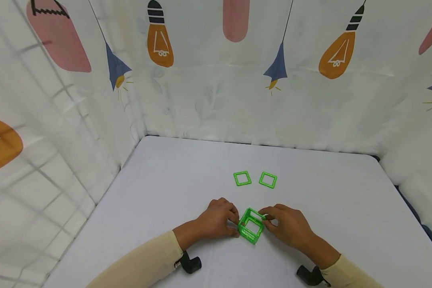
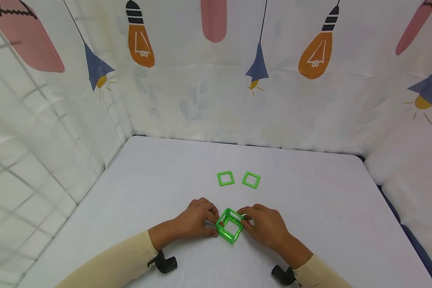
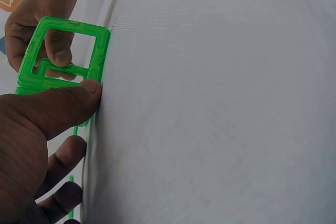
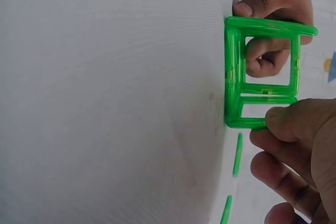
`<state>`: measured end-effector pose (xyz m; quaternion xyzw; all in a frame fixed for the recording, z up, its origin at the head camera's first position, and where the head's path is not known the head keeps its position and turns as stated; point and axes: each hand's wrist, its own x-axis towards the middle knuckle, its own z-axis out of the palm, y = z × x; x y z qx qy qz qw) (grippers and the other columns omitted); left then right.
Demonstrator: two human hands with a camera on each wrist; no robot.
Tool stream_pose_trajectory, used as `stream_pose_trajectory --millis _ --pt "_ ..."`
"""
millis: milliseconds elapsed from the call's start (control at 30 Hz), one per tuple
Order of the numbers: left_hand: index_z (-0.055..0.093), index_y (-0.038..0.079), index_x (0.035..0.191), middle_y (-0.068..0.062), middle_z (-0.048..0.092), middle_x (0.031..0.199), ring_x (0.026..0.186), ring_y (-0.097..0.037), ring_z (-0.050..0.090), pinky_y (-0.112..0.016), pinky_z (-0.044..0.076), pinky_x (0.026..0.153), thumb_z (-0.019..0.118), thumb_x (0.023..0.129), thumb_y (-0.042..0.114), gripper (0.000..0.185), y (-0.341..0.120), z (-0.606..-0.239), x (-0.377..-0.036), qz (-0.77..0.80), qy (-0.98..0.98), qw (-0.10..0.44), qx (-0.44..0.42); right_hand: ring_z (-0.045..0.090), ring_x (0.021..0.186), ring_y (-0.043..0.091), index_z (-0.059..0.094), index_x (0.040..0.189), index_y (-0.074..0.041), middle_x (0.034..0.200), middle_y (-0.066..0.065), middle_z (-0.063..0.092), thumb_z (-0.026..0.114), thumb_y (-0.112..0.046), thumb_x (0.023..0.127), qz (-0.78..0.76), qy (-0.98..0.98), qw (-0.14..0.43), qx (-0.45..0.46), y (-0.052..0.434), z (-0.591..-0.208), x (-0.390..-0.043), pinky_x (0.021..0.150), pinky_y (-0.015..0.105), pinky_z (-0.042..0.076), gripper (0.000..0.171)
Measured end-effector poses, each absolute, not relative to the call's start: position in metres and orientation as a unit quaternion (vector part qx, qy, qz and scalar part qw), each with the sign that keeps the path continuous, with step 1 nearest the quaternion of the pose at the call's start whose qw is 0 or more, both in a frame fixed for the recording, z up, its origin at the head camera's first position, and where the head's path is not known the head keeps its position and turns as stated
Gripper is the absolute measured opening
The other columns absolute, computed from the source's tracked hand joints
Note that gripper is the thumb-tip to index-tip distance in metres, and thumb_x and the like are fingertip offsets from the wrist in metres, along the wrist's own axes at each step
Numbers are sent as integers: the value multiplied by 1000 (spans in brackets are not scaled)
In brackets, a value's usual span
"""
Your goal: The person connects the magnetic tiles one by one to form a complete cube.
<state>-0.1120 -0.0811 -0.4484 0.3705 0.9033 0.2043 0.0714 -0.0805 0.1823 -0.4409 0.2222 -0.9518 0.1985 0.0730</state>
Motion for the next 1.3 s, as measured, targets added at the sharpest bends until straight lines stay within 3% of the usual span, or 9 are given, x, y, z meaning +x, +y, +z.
stream_pose_trajectory --millis 467,900,1300 --pt "83 27 100 16 61 106 107 -9 49 -38 39 95 88 81 37 22 -82 -451 -112 207 902 63 373 67 90 11 71 122 -24 92 -18 72 86 -21 83 194 -960 43 196 184 -442 -79 61 24 49 42" --pt "83 28 101 18 63 108 108 -8 48 -38 38 97 87 82 37 22 -81 -450 -111 200 903 65 374 63 78 3 55 143 -18 82 -25 67 85 -22 83 237 -961 -62 132 182 -440 -71 64 30 49 67" --pt "82 27 107 18 66 112 106 -8 48 -38 39 96 87 83 36 25 -81 -449 -111 201 901 64 380 66 96 9 45 152 -15 86 -30 65 87 -22 81 259 -951 -64 154 180 -442 -66 80 39 52 83"
